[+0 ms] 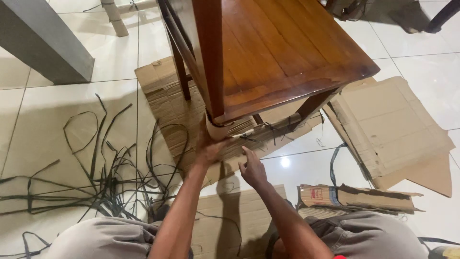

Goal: Wrapping a wooden chair leg with cardboard and securing it with plastic straps

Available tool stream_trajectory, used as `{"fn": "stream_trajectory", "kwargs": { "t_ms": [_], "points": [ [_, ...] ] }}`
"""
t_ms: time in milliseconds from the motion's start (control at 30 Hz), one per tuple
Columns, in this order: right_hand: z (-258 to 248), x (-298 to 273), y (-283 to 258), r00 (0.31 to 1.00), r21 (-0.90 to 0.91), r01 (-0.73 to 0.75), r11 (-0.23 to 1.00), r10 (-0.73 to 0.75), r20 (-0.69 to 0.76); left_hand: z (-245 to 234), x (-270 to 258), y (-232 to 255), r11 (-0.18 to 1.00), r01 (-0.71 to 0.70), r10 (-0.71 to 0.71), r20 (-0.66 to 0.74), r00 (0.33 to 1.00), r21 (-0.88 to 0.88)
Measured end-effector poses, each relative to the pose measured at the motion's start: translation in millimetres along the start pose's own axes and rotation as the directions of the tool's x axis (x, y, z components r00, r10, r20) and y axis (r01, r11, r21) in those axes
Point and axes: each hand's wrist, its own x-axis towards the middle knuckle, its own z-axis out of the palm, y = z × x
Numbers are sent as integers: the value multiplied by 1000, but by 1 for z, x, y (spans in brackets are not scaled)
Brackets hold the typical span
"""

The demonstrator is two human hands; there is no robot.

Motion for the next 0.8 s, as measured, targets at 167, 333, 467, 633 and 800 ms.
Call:
{"fn": "stream_trajectory", "kwargs": {
  "t_ms": [167,333,467,633,800],
  "points": [
    [2,-3,10,999,-25,-27,999,27,23,57,-31,12,-300,238,242,-167,956,924],
    [4,-7,17,993,-55,-54,997,60,106,11,-41,-3,-19,-168,416,161,895,986],
    [29,-10,52,955,-182,-92,979,139,262,31,-63,10,-99,224,324,-181,928,969],
    [44,-19,63,842,-265,-25,964,163,514,-141,-89,-14,-170,348,384,-263,885,922],
    [50,-23,47,787,-251,45,967,121,605,-215,-128,-20,-435,658,446,-488,750,615]
  ]
}}
